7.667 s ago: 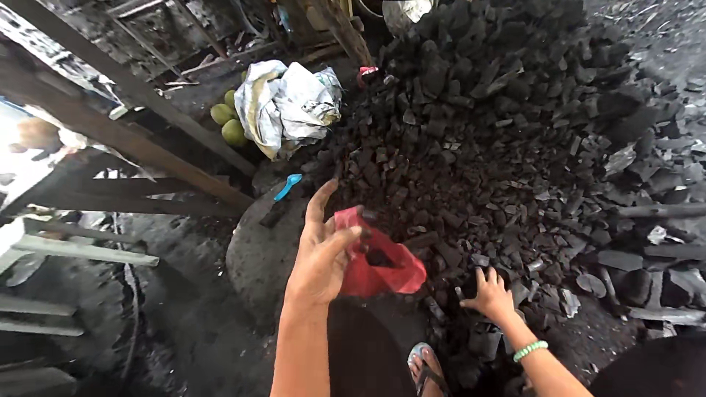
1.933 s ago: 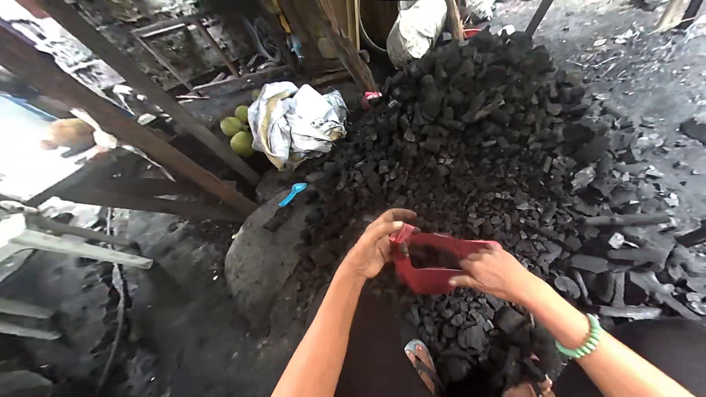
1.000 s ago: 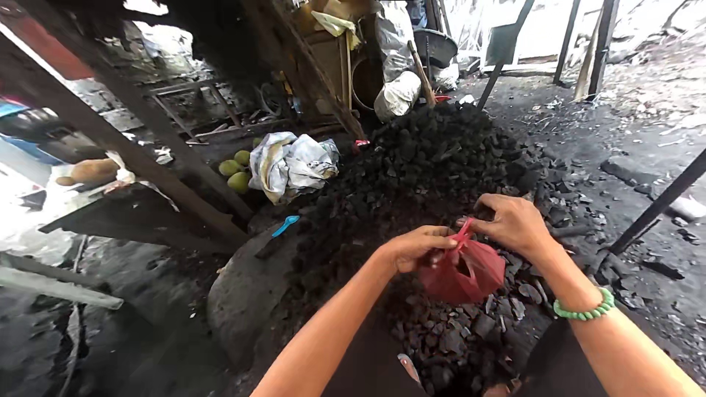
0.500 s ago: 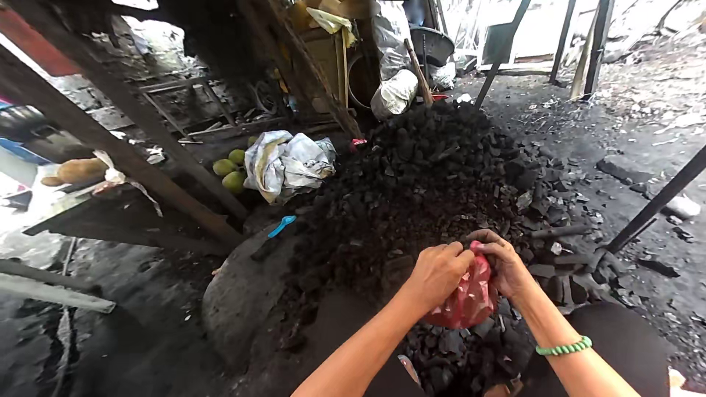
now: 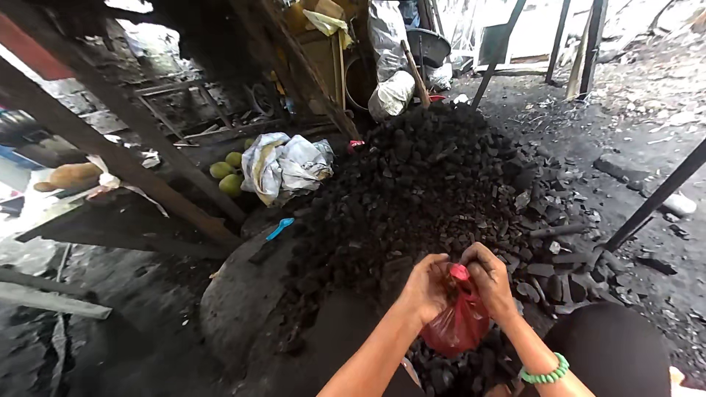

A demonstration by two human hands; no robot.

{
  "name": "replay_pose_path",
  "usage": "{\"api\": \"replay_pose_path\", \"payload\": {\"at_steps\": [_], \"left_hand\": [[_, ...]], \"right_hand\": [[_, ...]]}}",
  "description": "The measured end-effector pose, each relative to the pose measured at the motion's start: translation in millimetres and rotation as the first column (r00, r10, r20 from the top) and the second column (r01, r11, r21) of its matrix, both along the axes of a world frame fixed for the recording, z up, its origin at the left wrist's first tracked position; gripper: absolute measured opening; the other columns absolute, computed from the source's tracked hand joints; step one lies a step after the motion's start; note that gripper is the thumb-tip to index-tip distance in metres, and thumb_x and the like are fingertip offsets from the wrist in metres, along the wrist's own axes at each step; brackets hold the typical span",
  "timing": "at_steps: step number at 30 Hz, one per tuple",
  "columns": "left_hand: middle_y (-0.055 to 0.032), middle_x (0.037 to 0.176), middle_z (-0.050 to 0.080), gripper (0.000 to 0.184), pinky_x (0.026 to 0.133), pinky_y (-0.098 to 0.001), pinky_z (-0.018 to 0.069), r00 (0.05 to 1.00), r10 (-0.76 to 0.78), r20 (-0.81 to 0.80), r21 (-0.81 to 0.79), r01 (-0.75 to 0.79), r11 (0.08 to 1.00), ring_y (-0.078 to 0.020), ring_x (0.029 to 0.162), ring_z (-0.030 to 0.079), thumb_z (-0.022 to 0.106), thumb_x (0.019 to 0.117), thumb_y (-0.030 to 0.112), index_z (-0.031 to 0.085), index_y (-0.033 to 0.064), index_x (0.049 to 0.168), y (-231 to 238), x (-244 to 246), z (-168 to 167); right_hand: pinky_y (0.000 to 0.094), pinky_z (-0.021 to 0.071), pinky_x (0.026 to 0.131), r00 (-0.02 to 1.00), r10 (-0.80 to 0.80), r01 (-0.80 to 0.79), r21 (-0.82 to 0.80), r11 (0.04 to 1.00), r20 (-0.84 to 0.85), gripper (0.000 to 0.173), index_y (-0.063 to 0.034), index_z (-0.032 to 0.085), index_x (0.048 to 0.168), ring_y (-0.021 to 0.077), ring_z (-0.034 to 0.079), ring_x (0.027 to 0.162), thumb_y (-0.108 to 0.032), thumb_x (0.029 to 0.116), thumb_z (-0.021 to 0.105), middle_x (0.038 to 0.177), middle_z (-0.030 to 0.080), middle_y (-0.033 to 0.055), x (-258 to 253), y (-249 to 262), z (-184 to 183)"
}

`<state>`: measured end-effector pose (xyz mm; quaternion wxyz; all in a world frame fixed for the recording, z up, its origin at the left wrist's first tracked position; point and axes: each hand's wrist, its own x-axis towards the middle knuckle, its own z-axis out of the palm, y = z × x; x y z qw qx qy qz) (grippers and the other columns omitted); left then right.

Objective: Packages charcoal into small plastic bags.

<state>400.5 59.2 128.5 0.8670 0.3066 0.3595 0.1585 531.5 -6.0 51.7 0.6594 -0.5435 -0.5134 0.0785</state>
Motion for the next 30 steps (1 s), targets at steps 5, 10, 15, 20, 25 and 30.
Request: {"api": "replay_pose_path", "payload": {"at_steps": [5,10,15,20,25,30], "left_hand": [[-0.0029,0.077,0.066,0.062,0.064,-0.0253,0.054,0.982,-0.188,-0.032,0.139,0.191,0.972,-0.0113,0.066,0.063,0.023,0.1101,0.051,0.065,0.0097,0.092,5,-13,3],[-0.0011,0.088,0.058,0.043,0.068,-0.0259,0.047,0.861,-0.22,-0.458,0.72,0.505,0.476,-0.0081,0.072,0.054,0.039,0.1099,0.036,0.068,0.004,0.108,-4,-13,7],[-0.0227,0.134,0.058,0.056,0.105,-0.0541,0.0446,0.647,-0.201,-0.736,0.65,0.757,0.059,-0.0346,0.124,0.058,0.04,0.1088,0.045,0.063,0.0009,0.135,-7,-13,10],[-0.0027,0.096,0.061,0.041,0.068,-0.0271,0.0421,0.735,-0.368,-0.57,0.644,0.678,0.355,-0.0079,0.076,0.051,0.044,0.1077,0.031,0.064,0.004,0.13,-9,-38,0],[0.0123,0.07,0.044,0.033,0.047,-0.0132,0.0304,0.899,-0.406,-0.161,0.415,0.435,0.799,0.0031,0.051,0.035,0.044,0.0993,0.015,0.062,0.0034,0.125,-26,-55,-32],[0.0097,0.062,0.047,0.036,0.042,-0.0116,0.0324,0.973,-0.204,0.111,0.031,0.202,0.979,0.003,0.046,0.038,0.034,0.1,0.012,0.066,0.0049,0.113,-39,-62,-57]], "right_hand": [[0.0155,0.055,0.071,0.997,0.022,-0.028,0.067,0.997,0.077,0.031,-0.0074,0.07,0.088,-0.0027,0.063,0.079,-0.038,0.0906,0.072,0.088,0.067,-0.0042,8,-8,-7],[0.022,0.0489,0.06,0.939,-0.04,0.042,0.0,0.999,0.341,0.037,-0.0041,0.062,0.066,0.007,0.057,0.065,-0.024,0.097,0.06,0.068,0.057,0.0017,25,-1,-7],[0.035,0.0472,0.055,0.831,-0.067,0.08,0.001,0.997,0.552,0.02,-0.0036,0.062,0.061,0.0194,0.058,0.061,-0.014,0.078,0.067,0.061,0.057,0.0052,34,7,-8],[0.0478,0.0511,0.058,0.826,-0.015,0.114,-0.14,0.984,0.564,0.017,-0.0001,0.062,0.062,0.028,0.064,0.064,-0.007,0.0774,0.067,0.063,0.06,0.0107,52,-2,-16],[0.0575,0.0526,0.062,0.825,-0.002,0.205,-0.297,0.933,0.564,0.016,0.0038,0.065,0.066,0.0367,0.07,0.071,-0.004,0.0805,0.067,0.07,0.067,0.0176,80,-13,-39],[0.0553,0.0534,0.059,0.748,-0.002,0.248,-0.276,0.929,0.664,0.019,0.0026,0.062,0.063,0.0371,0.069,0.067,-0.006,0.0802,0.064,0.065,0.063,0.0165,84,-21,-62]]}}
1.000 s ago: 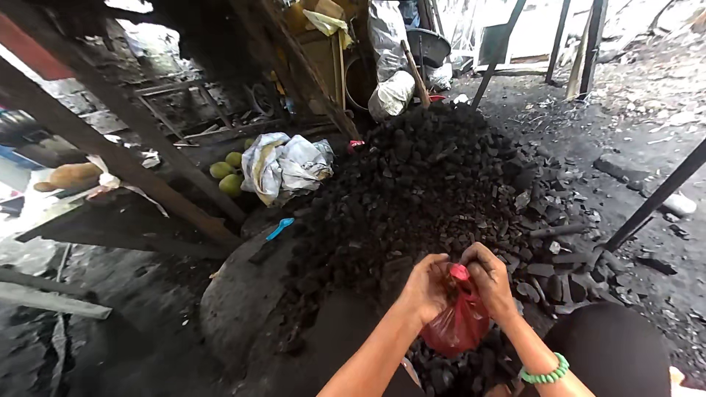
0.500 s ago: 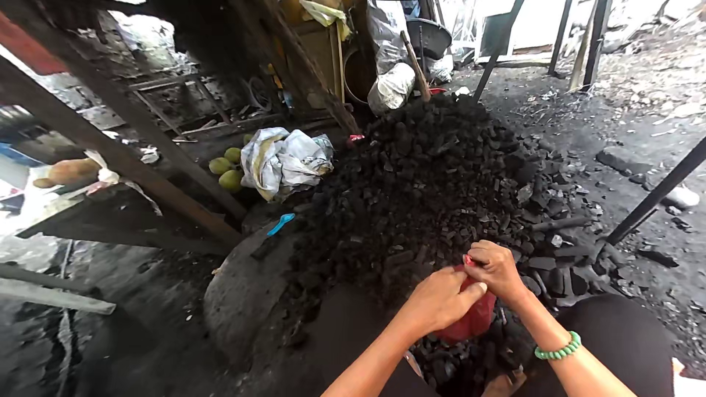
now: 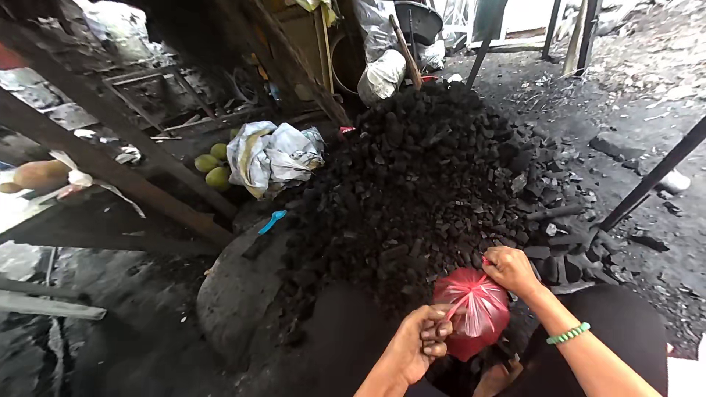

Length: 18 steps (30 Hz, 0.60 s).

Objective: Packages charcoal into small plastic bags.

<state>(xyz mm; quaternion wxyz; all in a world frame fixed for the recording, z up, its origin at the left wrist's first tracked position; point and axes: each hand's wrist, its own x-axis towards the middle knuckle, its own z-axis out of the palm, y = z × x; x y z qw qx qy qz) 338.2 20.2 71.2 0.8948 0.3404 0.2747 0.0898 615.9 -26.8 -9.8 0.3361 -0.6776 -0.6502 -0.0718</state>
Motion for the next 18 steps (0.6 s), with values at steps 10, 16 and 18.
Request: {"api": "replay_pose_path", "payload": {"at_steps": [10,16,18], "left_hand": [[0.003,0.063,0.053,0.037,0.039,-0.0136,0.0314,0.902,0.399,-0.166,0.093,-0.388,0.917,-0.0003,0.043,0.038,0.031,0.1086,0.019,0.062,0.0049,0.095,51,8,-15],[-0.0032,0.103,0.069,0.039,0.077,-0.0284,0.0533,0.95,0.166,-0.265,0.648,0.048,0.76,-0.0083,0.087,0.064,0.036,0.1046,0.022,0.068,0.0039,0.12,48,15,-15],[0.0005,0.096,0.066,0.036,0.068,-0.0227,0.048,0.949,0.199,-0.245,0.743,0.052,0.667,-0.0037,0.075,0.057,0.038,0.1052,0.019,0.069,0.0032,0.116,45,13,-17]], "right_hand": [[0.048,0.0605,0.067,0.978,0.203,-0.207,0.119,0.971,0.047,0.014,-0.004,0.074,0.081,0.0321,0.073,0.078,-0.014,0.0883,0.067,0.083,0.073,0.0132,-105,-22,-12],[0.0383,0.0607,0.075,0.961,0.259,-0.231,0.228,0.946,-0.101,0.031,-0.0031,0.07,0.082,0.0238,0.072,0.081,-0.025,0.1015,0.059,0.083,0.071,0.0109,-121,-4,19],[0.0374,0.06,0.075,0.94,0.185,-0.134,0.19,0.973,-0.286,0.033,-0.0003,0.072,0.083,0.0209,0.071,0.079,-0.026,0.1002,0.06,0.082,0.071,0.0107,-105,2,27]]}}
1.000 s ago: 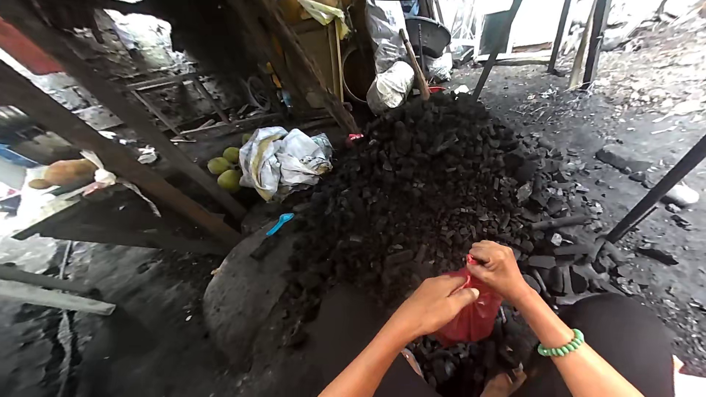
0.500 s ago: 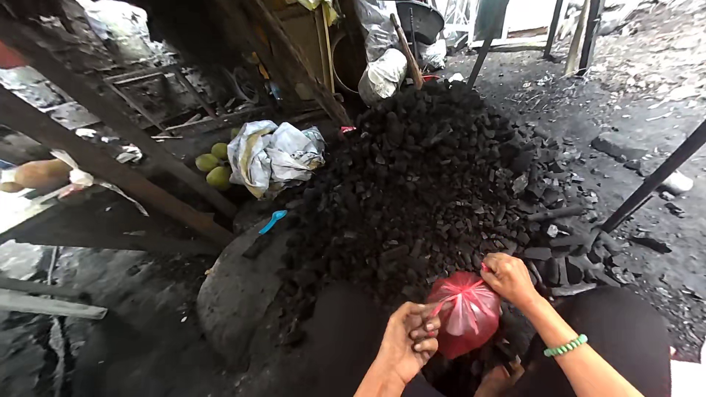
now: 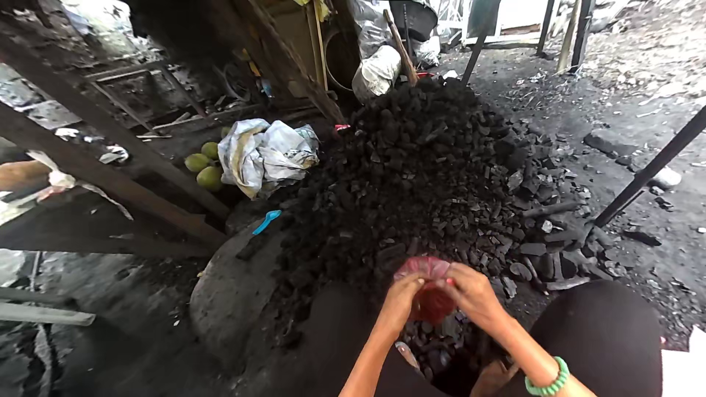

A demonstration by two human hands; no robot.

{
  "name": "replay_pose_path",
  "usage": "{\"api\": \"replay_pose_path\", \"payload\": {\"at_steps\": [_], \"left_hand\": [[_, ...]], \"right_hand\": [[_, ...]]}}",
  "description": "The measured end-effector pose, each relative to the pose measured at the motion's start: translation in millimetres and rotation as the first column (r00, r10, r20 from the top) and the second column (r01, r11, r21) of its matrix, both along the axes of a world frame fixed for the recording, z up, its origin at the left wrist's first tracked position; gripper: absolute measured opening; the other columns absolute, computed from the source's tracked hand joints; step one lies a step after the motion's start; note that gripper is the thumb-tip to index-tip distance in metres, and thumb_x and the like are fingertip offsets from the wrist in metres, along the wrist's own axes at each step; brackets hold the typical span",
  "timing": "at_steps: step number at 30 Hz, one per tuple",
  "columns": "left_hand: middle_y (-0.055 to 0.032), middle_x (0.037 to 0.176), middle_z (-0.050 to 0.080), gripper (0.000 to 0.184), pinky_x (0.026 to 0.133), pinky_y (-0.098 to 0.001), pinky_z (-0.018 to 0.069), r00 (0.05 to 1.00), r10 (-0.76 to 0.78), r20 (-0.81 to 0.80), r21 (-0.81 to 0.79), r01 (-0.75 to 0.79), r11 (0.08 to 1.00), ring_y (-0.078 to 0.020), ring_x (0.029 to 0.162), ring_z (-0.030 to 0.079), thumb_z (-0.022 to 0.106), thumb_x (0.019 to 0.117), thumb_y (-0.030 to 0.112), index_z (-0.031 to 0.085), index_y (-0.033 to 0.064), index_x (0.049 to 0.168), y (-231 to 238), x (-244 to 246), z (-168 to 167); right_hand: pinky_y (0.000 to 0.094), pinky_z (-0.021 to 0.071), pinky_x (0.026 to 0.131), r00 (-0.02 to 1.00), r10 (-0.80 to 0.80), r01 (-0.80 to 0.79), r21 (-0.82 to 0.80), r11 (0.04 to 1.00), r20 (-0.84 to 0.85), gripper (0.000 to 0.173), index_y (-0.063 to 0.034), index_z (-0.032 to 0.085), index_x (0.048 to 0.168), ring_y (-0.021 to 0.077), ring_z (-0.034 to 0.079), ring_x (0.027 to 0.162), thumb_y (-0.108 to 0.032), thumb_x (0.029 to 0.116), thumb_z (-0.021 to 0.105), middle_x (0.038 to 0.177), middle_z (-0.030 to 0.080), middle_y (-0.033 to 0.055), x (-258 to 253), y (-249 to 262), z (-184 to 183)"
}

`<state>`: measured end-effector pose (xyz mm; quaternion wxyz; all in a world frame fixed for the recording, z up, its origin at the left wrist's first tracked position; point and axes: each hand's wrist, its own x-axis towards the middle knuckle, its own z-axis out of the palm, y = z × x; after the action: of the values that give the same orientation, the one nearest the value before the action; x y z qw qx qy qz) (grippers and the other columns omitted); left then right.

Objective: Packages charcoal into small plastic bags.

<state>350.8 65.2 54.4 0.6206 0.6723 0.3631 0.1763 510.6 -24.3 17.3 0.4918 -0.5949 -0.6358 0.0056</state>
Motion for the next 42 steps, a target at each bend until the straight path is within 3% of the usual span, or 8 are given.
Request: {"api": "replay_pose_path", "payload": {"at_steps": [6,20,26,29,31,35,40,42], "left_hand": [[0.007,0.08,0.061,0.014,0.066,-0.0177,0.0457,0.975,0.013,0.22,-0.037,-0.005,0.999,0.0012,0.07,0.054,0.052,0.0996,0.009,0.066,0.0052,0.097,-16,7,-12],[-0.0103,0.099,0.071,0.026,0.089,-0.0438,0.0519,0.949,-0.09,-0.301,0.289,0.18,0.94,-0.0203,0.093,0.067,0.061,0.1028,0.027,0.072,0.0036,0.105,-6,12,18],[-0.0183,0.097,0.07,0.029,0.08,-0.048,0.0585,0.977,-0.081,-0.196,0.696,0.196,0.691,-0.0315,0.088,0.071,0.062,0.1014,0.024,0.074,-0.0023,0.102,-23,12,-7],[-0.0151,0.102,0.068,0.033,0.091,-0.0421,0.0521,0.951,-0.182,-0.251,0.381,0.27,0.884,-0.0245,0.096,0.066,0.055,0.1058,0.024,0.073,-0.0032,0.106,-22,13,5],[-0.0012,0.083,0.059,0.028,0.069,-0.023,0.0457,0.979,-0.16,-0.127,-0.011,0.16,0.987,-0.0059,0.072,0.054,0.05,0.108,0.02,0.067,0.0,0.101,-21,16,7],[0.006,0.071,0.054,0.025,0.052,-0.0148,0.0418,0.99,0.029,0.137,-0.491,0.042,0.87,0.0001,0.054,0.046,0.042,0.1104,0.017,0.061,0.0071,0.097,-19,16,9],[0.0051,0.075,0.051,0.027,0.054,-0.0163,0.0393,0.967,-0.252,-0.029,-0.099,0.248,0.964,-0.0003,0.058,0.044,0.042,0.1094,0.018,0.066,0.0043,0.104,-16,14,14],[-0.0114,0.109,0.064,0.034,0.087,-0.0334,0.0503,0.92,-0.301,-0.25,0.247,0.362,0.899,-0.0172,0.094,0.061,0.044,0.1094,0.019,0.07,-0.0022,0.116,-14,15,21]], "right_hand": [[0.0276,0.0551,0.083,0.832,-0.031,-0.194,-0.343,0.919,-0.554,0.026,-0.0032,0.074,0.096,0.0057,0.066,0.086,-0.028,0.0986,0.065,0.092,0.071,0.0022,5,-11,-3],[0.0484,0.0518,0.101,0.983,-0.037,0.027,-0.06,0.998,-0.18,0.017,-0.0054,0.077,0.092,0.022,0.069,0.109,-0.016,0.091,0.064,0.109,0.075,0.0087,-4,-21,-25],[0.0244,0.0565,0.086,0.887,-0.024,-0.117,-0.275,0.954,-0.461,0.015,-0.005,0.073,0.096,0.0043,0.068,0.096,-0.012,0.0926,0.061,0.103,0.073,0.0016,7,-26,-13],[0.039,0.0571,0.093,0.962,0.032,-0.098,-0.233,0.968,-0.269,0.018,-0.0051,0.077,0.096,0.0161,0.068,0.108,-0.015,0.0908,0.063,0.116,0.072,0.0077,10,-29,-20],[0.0455,0.0556,0.096,0.987,0.041,-0.065,-0.156,0.986,-0.154,0.017,-0.0065,0.078,0.096,0.0184,0.07,0.106,-0.015,0.0897,0.064,0.109,0.075,0.0059,11,-29,-25],[0.0381,0.058,0.091,0.986,0.063,-0.081,-0.112,0.99,-0.154,0.027,-0.0073,0.074,0.094,0.0151,0.069,0.105,-0.033,0.0871,0.077,0.111,0.072,0.0063,15,-31,-17],[0.0272,0.053,0.068,0.998,-0.054,0.052,0.058,0.997,0.043,0.037,-0.0038,0.067,0.073,0.0153,0.062,0.069,-0.034,0.0943,0.066,0.07,0.062,0.0063,9,-22,-8],[0.0349,0.0562,0.069,0.983,-0.102,0.089,0.089,0.992,0.153,0.03,-0.0029,0.069,0.072,0.0199,0.066,0.066,-0.022,0.094,0.061,0.066,0.065,0.0074,6,-21,-5]]}}
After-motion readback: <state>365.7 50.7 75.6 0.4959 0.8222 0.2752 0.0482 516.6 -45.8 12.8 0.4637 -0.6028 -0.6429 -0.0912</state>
